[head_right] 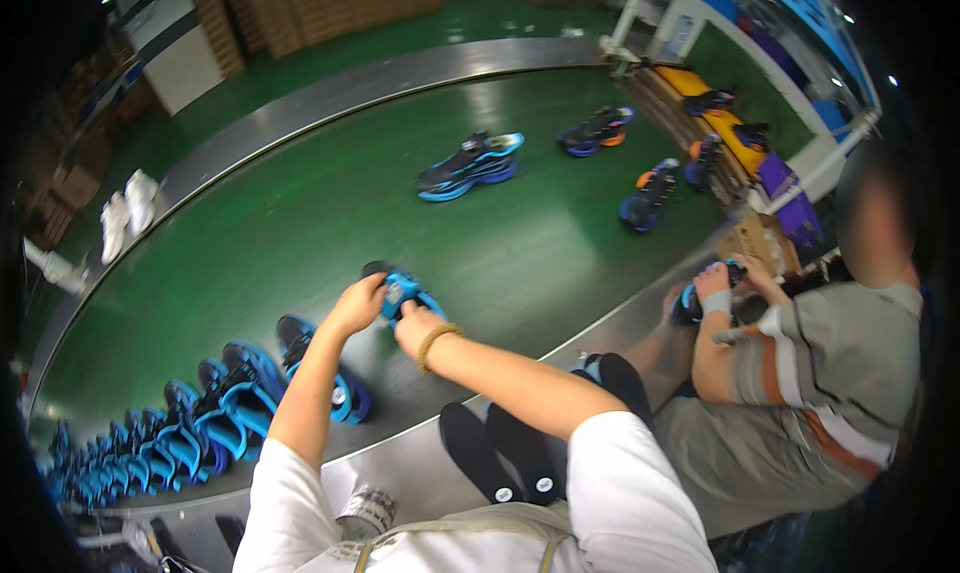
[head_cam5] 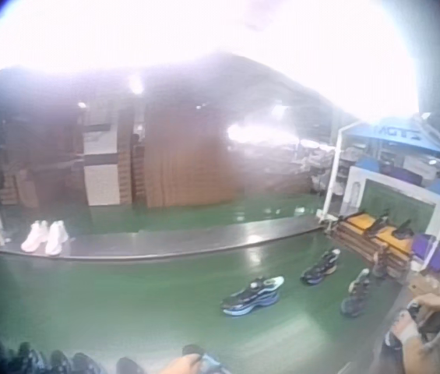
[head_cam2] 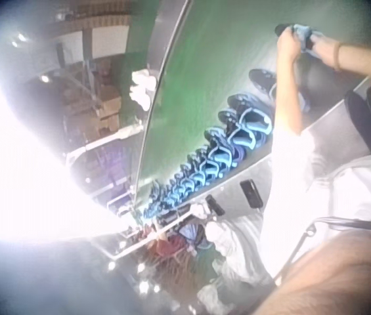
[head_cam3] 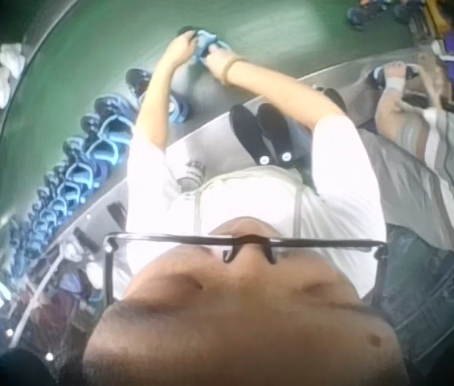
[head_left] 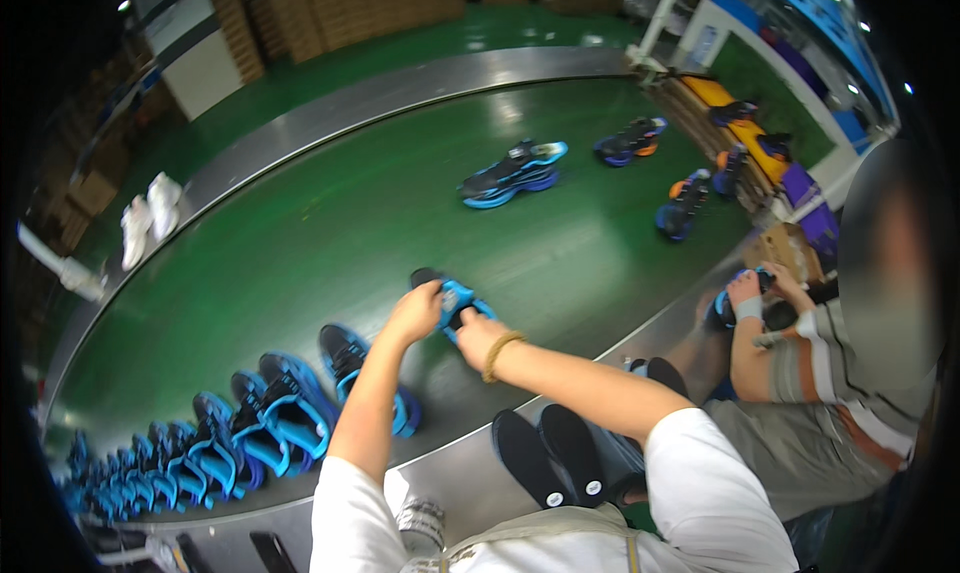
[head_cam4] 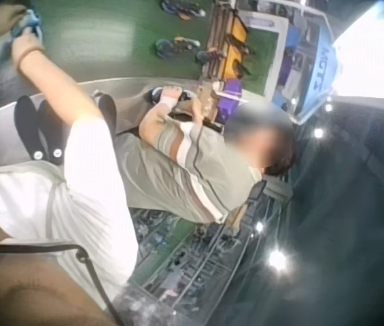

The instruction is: The person takes insoles from a stack and inserts them one by one into several blue and black shoes on a conveyor belt, pressing each insole down into the shoe by hand. The person also walks to a shelf to pick up more insoles before continuing the task.

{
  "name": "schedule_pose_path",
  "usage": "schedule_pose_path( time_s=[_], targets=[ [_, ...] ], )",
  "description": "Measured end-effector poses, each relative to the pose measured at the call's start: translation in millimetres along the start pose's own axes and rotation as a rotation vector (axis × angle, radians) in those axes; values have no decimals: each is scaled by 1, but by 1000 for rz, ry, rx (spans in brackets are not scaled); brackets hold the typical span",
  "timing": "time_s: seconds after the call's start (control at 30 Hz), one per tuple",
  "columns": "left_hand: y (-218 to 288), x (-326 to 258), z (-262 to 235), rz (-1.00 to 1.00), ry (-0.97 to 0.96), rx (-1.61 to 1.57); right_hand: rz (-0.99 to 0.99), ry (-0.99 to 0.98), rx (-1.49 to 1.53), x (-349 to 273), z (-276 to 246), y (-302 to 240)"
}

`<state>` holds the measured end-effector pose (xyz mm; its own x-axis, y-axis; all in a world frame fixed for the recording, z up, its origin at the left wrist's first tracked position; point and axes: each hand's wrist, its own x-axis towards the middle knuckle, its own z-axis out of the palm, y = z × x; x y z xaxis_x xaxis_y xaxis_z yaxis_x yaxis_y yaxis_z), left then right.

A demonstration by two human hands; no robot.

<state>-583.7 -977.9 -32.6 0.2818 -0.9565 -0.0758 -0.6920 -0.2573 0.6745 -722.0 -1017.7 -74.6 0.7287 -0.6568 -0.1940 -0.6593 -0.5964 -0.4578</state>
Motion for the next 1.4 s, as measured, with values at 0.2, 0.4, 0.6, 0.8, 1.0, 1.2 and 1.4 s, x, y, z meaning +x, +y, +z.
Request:
schedule_pose_path(
  time_s=[0.2, 0.4, 0.6, 0.8, 1.0, 1.2, 1.4],
  targets=[
    [-14, -24, 0, -115, 142, 24, -79, -186, -162, -20, -47, -23],
    [-9, -23, 8, -55, 184, 51, 130, 104, 211, -1, -10, -12],
    [11, -30, 25, -167, 319, 145, 6, -327, -374, -21, -65, -34],
    [-12, -28, 26, -139, 384, -168, -123, -371, -359, -4, -42, -23],
    [-5, -23, 29, -124, 326, -139, -298, -164, -400, 11, -6, 3],
    [-17, -30, 26, -128, 342, -159, -270, -358, -460, 32, 4, -11],
    [-18, -30, 25, -121, 318, -139, -435, -60, -81, 115, 123, 19]
  ],
)
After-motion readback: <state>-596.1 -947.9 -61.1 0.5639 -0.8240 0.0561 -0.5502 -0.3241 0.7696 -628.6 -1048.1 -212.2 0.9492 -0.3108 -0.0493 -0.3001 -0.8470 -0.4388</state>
